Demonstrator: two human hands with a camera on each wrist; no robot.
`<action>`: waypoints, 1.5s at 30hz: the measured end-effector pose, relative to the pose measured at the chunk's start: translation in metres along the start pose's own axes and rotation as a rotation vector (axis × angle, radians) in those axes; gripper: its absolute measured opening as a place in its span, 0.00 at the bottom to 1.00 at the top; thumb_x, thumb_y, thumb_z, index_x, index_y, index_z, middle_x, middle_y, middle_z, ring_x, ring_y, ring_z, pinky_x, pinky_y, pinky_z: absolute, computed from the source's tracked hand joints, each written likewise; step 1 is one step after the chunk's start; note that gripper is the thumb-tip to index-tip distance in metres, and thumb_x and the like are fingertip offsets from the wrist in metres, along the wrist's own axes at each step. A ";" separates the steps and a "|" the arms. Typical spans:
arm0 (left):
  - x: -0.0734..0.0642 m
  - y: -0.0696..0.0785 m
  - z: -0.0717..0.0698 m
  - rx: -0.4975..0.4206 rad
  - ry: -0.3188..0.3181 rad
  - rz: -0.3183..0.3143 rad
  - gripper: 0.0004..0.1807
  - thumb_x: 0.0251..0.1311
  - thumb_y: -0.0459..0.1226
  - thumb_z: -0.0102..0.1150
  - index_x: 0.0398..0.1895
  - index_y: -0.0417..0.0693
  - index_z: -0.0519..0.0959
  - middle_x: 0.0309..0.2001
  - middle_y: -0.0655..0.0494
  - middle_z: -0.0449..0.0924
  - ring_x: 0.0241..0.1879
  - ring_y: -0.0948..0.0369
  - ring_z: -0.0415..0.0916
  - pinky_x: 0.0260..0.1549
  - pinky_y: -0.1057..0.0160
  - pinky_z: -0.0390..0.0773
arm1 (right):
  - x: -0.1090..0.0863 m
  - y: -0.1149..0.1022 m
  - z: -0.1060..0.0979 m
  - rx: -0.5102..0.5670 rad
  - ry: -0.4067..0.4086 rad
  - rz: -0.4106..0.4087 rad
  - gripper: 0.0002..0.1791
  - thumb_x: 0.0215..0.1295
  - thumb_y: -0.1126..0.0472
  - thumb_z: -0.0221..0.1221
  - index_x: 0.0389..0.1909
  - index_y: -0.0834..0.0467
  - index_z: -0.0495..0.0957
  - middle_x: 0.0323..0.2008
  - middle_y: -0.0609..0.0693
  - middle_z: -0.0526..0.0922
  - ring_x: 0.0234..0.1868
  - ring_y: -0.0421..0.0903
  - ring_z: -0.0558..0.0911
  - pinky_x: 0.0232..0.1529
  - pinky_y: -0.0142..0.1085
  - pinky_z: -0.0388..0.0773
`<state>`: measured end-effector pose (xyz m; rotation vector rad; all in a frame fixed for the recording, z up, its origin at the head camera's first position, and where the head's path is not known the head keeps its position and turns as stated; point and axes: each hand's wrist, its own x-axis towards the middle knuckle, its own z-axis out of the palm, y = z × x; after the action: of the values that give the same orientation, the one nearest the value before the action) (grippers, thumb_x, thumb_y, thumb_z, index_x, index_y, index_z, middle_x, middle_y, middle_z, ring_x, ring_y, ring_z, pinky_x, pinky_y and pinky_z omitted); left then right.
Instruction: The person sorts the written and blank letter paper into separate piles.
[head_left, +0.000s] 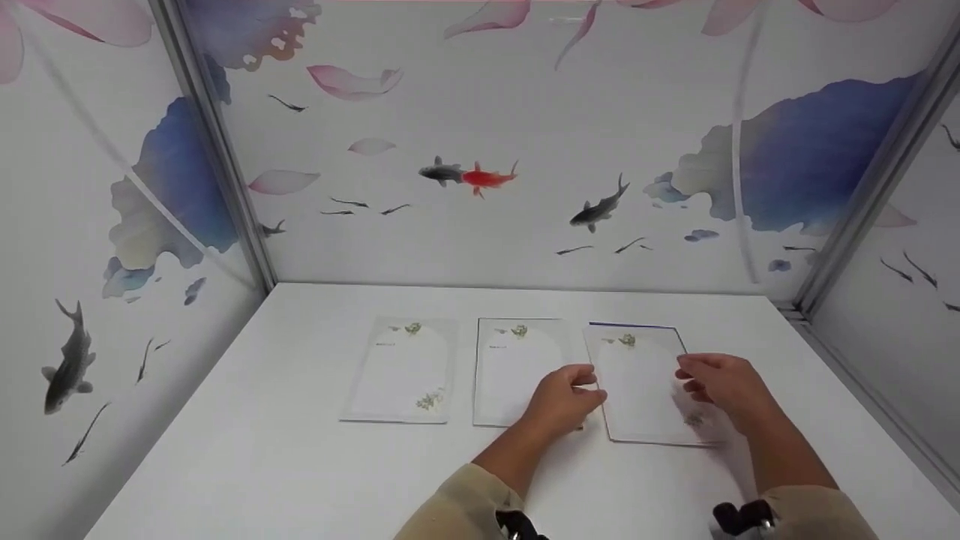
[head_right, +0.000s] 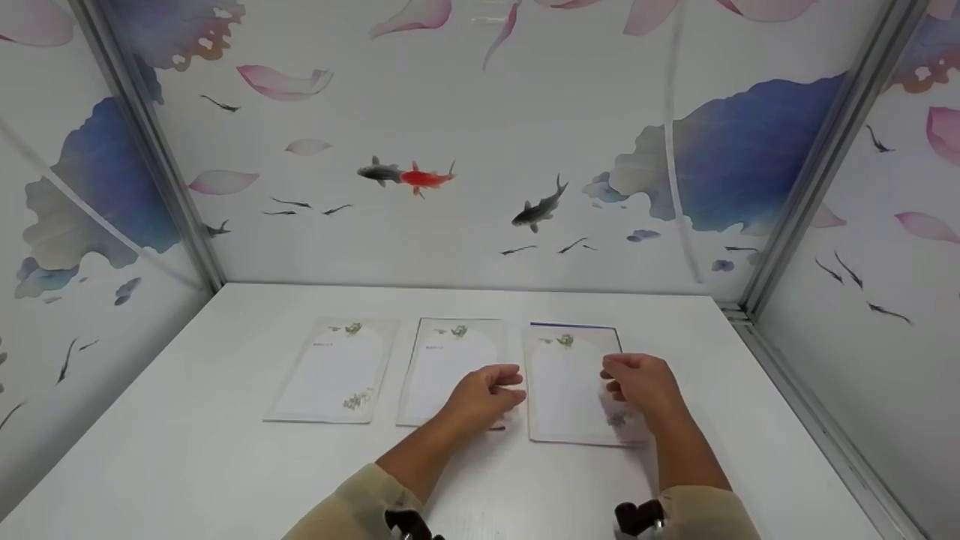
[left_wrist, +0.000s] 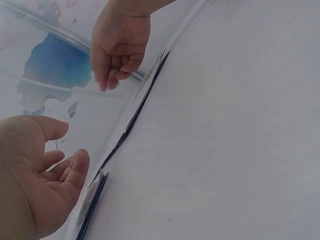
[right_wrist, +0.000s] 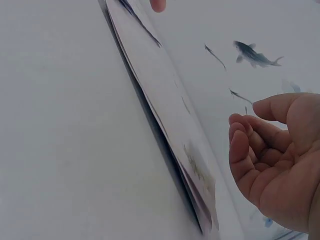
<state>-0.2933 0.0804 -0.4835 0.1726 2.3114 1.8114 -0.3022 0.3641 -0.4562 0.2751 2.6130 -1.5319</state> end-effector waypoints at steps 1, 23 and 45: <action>0.001 -0.001 -0.004 0.003 0.000 0.013 0.27 0.70 0.44 0.70 0.70 0.54 0.79 0.61 0.62 0.85 0.59 0.61 0.83 0.54 0.55 0.89 | 0.000 -0.004 0.004 0.017 -0.010 0.000 0.37 0.80 0.39 0.57 0.74 0.64 0.72 0.63 0.60 0.85 0.54 0.48 0.85 0.48 0.27 0.85; 0.008 -0.018 -0.125 0.083 0.133 0.132 0.31 0.74 0.48 0.65 0.76 0.51 0.73 0.69 0.51 0.81 0.65 0.57 0.80 0.62 0.56 0.85 | 0.013 -0.074 0.093 0.163 -0.106 -0.119 0.26 0.79 0.46 0.61 0.69 0.56 0.79 0.67 0.63 0.83 0.65 0.58 0.85 0.63 0.39 0.86; 0.005 -0.023 -0.147 0.201 0.166 -0.064 0.42 0.69 0.49 0.69 0.83 0.55 0.64 0.82 0.48 0.66 0.83 0.47 0.61 0.79 0.42 0.67 | 0.013 -0.081 0.131 -0.048 -0.155 -0.159 0.33 0.76 0.45 0.63 0.76 0.55 0.73 0.76 0.57 0.76 0.77 0.61 0.74 0.76 0.59 0.72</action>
<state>-0.3310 -0.0630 -0.4721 -0.0241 2.5801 1.6180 -0.3318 0.2125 -0.4530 -0.0551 2.5989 -1.4678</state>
